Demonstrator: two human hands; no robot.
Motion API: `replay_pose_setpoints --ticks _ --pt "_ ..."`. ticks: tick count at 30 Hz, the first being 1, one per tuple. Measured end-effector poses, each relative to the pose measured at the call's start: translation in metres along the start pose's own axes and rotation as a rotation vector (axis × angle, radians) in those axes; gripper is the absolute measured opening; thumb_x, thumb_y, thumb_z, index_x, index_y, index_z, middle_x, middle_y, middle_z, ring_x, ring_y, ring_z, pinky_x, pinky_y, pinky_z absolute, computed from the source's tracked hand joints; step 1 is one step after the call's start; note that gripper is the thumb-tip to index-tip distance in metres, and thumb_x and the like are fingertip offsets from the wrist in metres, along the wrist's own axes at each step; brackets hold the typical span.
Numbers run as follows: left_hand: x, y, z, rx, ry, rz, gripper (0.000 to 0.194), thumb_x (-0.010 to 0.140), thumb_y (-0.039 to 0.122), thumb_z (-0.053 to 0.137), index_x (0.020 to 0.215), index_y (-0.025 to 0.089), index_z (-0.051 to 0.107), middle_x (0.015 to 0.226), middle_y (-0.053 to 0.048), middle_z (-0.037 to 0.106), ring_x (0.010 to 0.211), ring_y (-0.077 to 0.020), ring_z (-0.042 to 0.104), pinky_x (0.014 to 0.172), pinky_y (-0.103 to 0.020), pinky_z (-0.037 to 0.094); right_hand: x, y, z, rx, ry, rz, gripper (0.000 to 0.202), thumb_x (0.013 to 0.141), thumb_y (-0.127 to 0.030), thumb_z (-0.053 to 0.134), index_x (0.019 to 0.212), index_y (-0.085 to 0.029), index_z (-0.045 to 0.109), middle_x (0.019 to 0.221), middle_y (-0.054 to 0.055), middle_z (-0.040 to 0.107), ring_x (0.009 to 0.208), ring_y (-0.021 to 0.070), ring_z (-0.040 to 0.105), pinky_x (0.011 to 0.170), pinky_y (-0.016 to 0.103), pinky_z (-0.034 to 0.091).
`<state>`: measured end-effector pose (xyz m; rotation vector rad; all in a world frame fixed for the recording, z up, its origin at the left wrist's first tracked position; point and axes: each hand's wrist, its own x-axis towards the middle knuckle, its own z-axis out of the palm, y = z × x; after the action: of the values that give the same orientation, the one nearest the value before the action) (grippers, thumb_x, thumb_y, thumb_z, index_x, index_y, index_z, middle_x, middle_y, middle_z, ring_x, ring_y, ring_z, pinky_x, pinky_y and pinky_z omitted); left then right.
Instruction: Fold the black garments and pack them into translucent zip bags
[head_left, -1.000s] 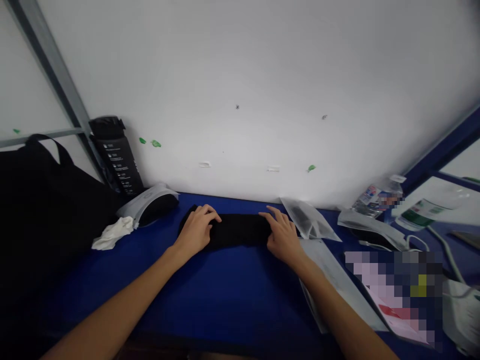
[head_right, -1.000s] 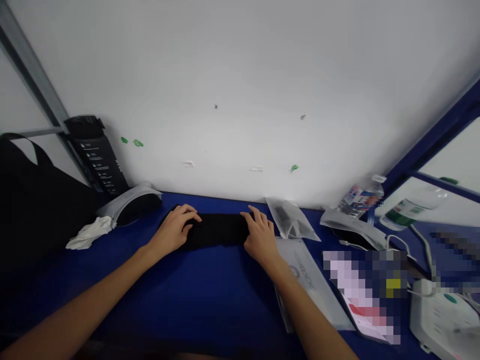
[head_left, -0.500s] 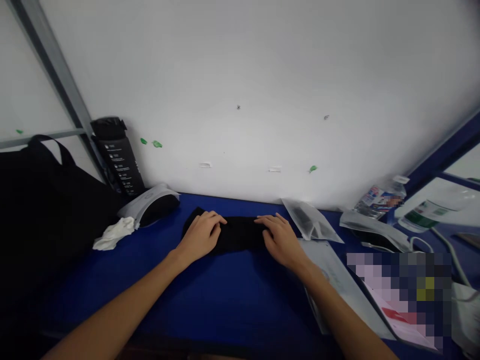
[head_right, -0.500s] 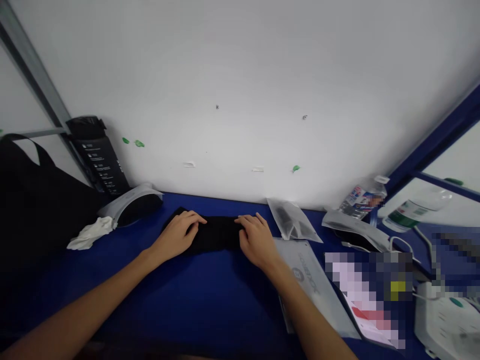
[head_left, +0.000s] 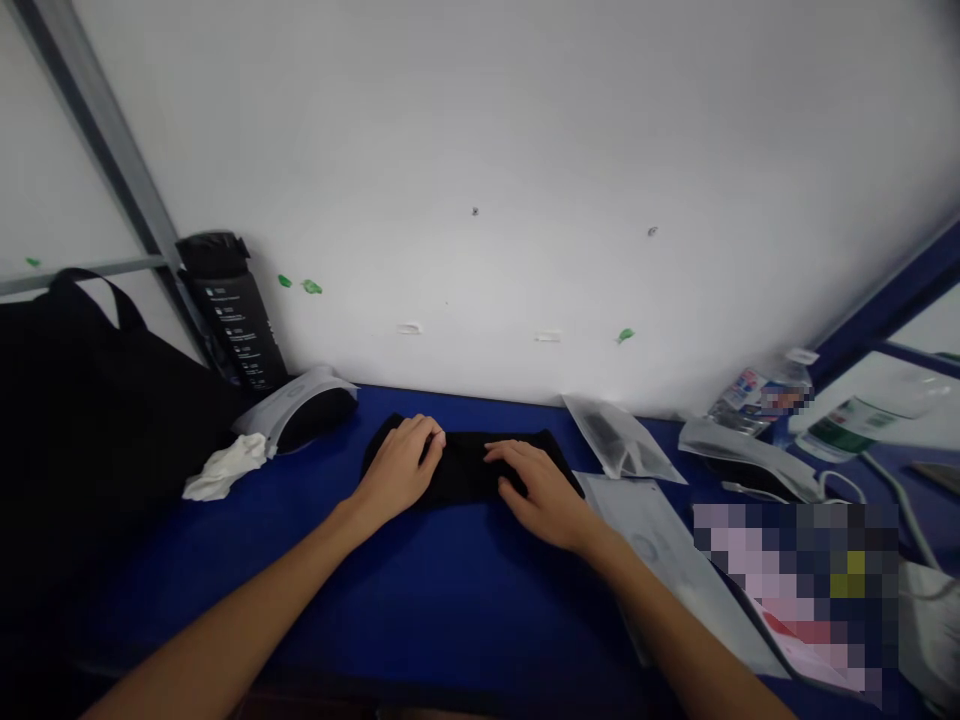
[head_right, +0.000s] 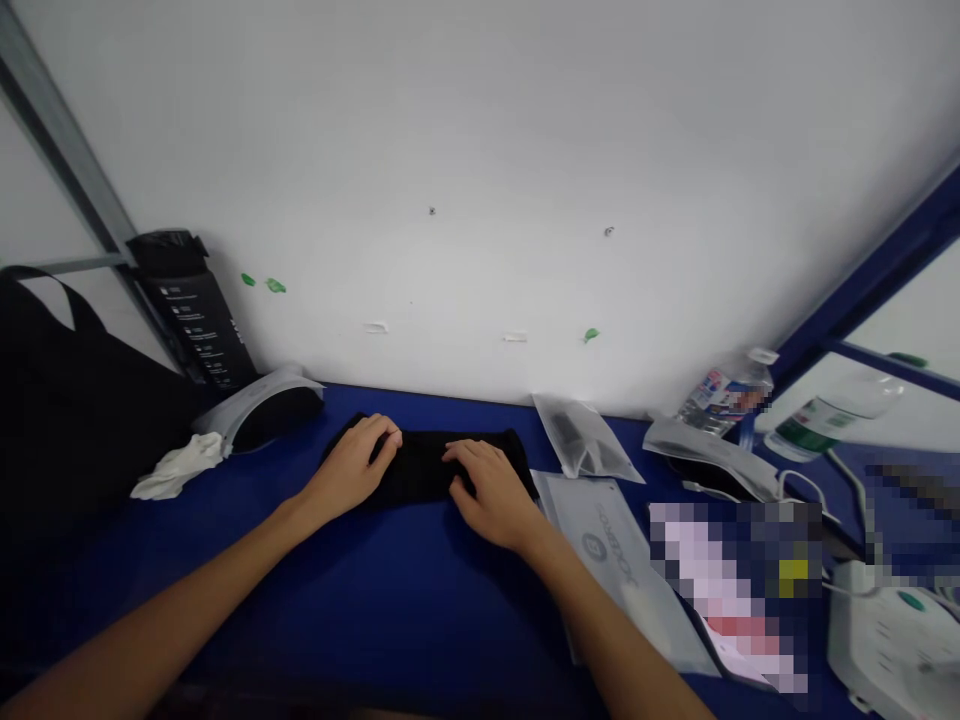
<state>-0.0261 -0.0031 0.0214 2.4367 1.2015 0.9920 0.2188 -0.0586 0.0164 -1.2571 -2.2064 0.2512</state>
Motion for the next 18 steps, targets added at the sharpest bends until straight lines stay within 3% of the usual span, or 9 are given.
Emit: replay_pose_setpoints --ticks 4,14,18 --pt "0.001 0.002 -0.002 0.032 0.002 -0.029 0.022 0.107 0.027 0.041 0.090 0.021 0.054 0.094 -0.003 0.062 0.093 -0.0218 0.058 0.088 -0.038 0.042 -0.002 0.001 0.004 -0.014 -0.123 -0.044 0.040 0.103 -0.024 0.052 0.142 -0.025 0.060 0.155 0.009 0.055 0.143 0.0273 0.051 0.120 0.052 0.041" --pt "0.002 -0.002 -0.006 0.159 -0.032 -0.149 0.026 0.105 0.031 0.044 0.085 0.021 0.057 0.099 -0.004 0.063 0.098 -0.0247 0.058 0.089 -0.041 0.043 -0.001 0.011 0.004 -0.116 -0.077 0.074 0.037 0.102 -0.021 0.051 0.137 -0.020 0.065 0.148 0.012 0.060 0.137 0.0294 0.056 0.115 0.054 0.046" --pt "-0.003 -0.011 -0.003 0.329 -0.078 -0.253 0.021 0.102 0.038 0.052 0.102 0.021 0.064 0.112 -0.010 0.062 0.108 -0.0309 0.056 0.092 -0.045 0.044 -0.002 0.010 0.005 -0.115 -0.066 0.070 0.036 0.103 -0.020 0.050 0.135 -0.020 0.065 0.147 0.012 0.061 0.135 0.0292 0.056 0.114 0.054 0.047"
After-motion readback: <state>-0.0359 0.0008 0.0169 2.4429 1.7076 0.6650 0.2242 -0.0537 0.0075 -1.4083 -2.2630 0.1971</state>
